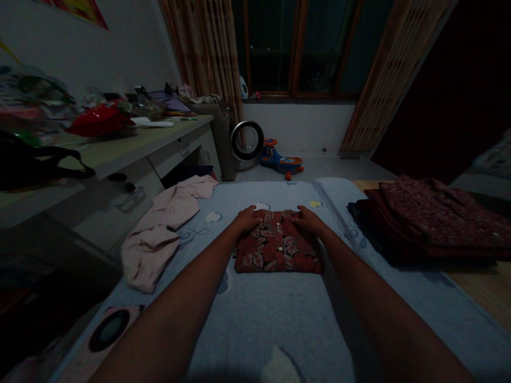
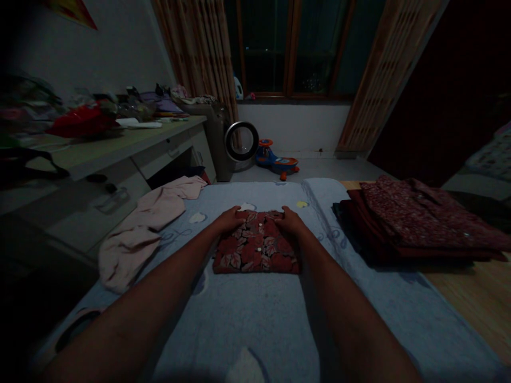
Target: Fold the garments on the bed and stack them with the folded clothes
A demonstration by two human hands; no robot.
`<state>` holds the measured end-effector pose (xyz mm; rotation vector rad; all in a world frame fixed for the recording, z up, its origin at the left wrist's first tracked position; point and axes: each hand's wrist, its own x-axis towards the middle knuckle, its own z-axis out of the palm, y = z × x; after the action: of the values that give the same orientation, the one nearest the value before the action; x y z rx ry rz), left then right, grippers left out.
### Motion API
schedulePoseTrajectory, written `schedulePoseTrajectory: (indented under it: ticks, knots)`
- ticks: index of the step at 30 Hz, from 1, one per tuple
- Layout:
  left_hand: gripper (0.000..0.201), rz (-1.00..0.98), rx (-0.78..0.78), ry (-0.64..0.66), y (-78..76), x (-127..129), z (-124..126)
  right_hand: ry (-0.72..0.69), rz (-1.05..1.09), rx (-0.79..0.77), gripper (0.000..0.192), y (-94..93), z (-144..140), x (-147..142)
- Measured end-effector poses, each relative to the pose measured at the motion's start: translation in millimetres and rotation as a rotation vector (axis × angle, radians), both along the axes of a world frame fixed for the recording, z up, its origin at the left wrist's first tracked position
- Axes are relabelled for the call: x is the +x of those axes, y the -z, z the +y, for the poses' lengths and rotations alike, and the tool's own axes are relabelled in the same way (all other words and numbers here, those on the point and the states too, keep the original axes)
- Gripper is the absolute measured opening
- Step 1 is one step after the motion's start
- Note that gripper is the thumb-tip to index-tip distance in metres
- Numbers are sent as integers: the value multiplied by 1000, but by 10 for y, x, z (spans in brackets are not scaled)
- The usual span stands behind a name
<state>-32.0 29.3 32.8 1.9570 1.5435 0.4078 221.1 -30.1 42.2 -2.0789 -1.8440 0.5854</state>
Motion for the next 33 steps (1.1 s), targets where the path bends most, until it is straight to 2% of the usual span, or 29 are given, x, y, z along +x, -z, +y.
schedulePoseTrajectory:
  ticks: [2, 5, 8, 12, 17, 19, 21, 25, 27, 29, 30, 31, 33]
  knots:
    - [79, -39, -76, -7, -52, -28, 87, -10, 49, -83, 69, -66, 111, 75]
    - [79, -80, -143, -30, -88, -9, 136, -27, 44, -181, 43, -138, 255, 120]
    - [58, -138, -227, -30, -125, 34, 98, -38, 47, -245, 23, -201, 314, 125]
    - [27, -252, -317, 8, -268, 27, -38, -45, 95, -227, 27, -319, 176, 146]
    - [29, -365, -291, 49, -631, -97, -252, -120, 302, -86, 33, -597, -203, 257]
    - [30, -398, -247, 107, -821, -145, -341, -174, 362, -34, 36, -770, -341, 296]
    - [29, -401, -140, 181, -1032, -171, -429, -203, 390, 13, 40, -974, -456, 307]
    - [29, -338, 249, 220, -1443, -165, -634, -174, 385, 249, 50, -1376, -652, 242]
    - [30, -303, 397, 225, -1546, -167, -785, -172, 329, 392, 58, -1491, -775, 188]
    - [31, -237, 513, 237, -1498, -197, -994, -199, 237, 450, 56, -1475, -947, 131]
    - [32, -190, 569, 248, -1407, -225, -1124, -212, 181, 449, 51, -1405, -1055, 102]
    - [33, -132, 633, 250, -1271, -261, -1269, -225, 123, 431, 45, -1292, -1179, 72]
    - [33, -25, 710, 312, -902, -356, -1598, -223, -10, 444, 38, -957, -1472, 12]
